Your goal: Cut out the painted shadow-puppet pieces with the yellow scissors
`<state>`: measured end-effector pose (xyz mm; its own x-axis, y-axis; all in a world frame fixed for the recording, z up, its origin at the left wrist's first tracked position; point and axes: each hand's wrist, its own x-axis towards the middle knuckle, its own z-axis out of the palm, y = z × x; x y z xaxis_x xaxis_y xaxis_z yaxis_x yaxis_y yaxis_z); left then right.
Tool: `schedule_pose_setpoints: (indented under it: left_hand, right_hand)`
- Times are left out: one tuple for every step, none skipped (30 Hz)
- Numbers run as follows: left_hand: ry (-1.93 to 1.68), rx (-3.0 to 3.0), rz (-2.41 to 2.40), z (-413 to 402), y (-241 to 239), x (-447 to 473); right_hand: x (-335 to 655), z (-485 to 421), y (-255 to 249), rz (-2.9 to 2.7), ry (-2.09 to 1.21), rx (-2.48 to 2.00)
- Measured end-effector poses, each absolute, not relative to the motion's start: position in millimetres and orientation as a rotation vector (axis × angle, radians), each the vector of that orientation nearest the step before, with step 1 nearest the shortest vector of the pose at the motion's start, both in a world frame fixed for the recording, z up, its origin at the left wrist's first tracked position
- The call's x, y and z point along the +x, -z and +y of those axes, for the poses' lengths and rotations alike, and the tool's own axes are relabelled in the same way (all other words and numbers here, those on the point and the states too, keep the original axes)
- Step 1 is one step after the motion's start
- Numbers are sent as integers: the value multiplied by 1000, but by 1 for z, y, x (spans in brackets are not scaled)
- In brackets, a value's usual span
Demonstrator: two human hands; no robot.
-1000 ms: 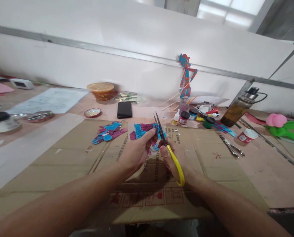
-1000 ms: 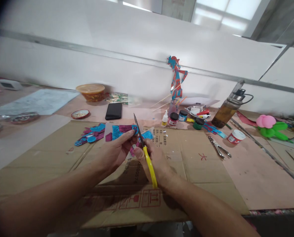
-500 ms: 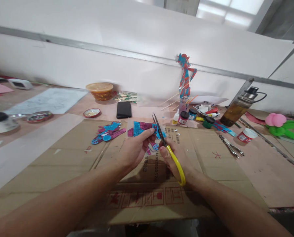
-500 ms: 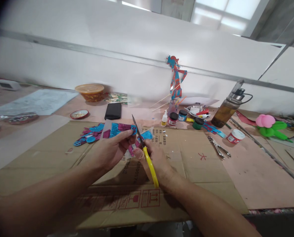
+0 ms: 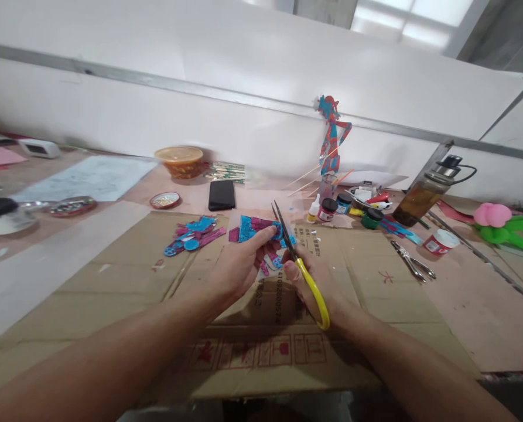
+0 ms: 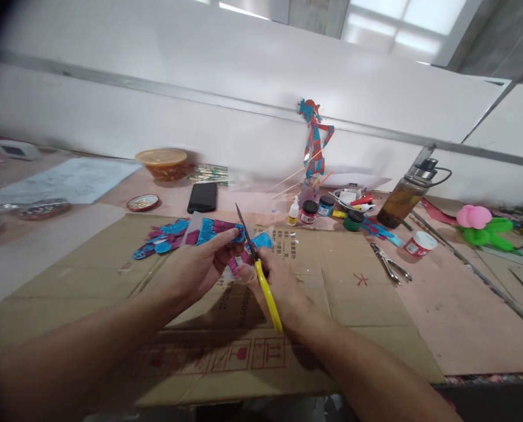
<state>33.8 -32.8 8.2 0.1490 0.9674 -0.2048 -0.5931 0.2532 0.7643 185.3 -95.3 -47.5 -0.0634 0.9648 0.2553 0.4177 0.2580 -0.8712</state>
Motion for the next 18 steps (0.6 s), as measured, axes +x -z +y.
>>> schedule_pose_setpoints:
  left_hand:
    - [-1211, 605, 774, -33, -8, 34]
    - [-1206, 618, 769, -33, -8, 33]
    - [-1207, 628, 766, -33, -8, 33]
    - [-1211, 634, 765, -32, -7, 33]
    - [-1214, 640, 764, -32, -6, 33]
    - [-1215, 647, 763, -31, -5, 32]
    - [-1216, 656, 758, -31, -4, 32]
    - [-1215, 667, 752, -31, -3, 31]
    - [-1218, 677, 746, -30, -2, 31]
    - [-1225, 685, 741, -30, -1, 31]
    - [-1233, 689, 739, -30, 0, 30]
    - [-1240, 691, 740, -29, 1, 30]
    - [-1242, 692, 745, -29, 1, 30]
    - [-1239, 691, 752, -29, 2, 29]
    - [-1230, 690, 758, -28, 2, 29]
    - [-1225, 687, 765, -28, 2, 29]
    - [-1223, 684, 770, -27, 2, 29]
    - [-1226, 683, 772, -27, 2, 29]
  right_hand:
    - [186, -96, 45, -1642, -790, -1309]
    - [187, -96, 42, -1648, -810, -1318]
    - [188, -96, 40, -1654, -830, -1324]
    - [188, -95, 38, -1658, -840, -1326]
    - [189, -95, 38, -1660, -840, -1319]
    - [189, -95, 38, -1659, -828, -1309]
    - [189, -94, 39, -1652, -808, -1300]
    - [189, -94, 40, -1647, -790, -1296]
    - [189, -94, 41, -1643, -778, -1295]
    - [188, -94, 42, -1642, -773, -1296]
    - [188, -94, 42, -1644, -774, -1295]
    - [188, -94, 43, -1644, -776, -1292]
    - [188, -94, 43, -1645, -781, -1286]
    - [189, -94, 43, -1647, -783, -1282]
    - [189, -94, 43, -1649, -783, -1282]
    - [189, -94, 43, -1651, -781, -1286]
    - [190, -93, 43, -1654, -783, -1292]
    - [190, -93, 43, -1655, -789, -1301]
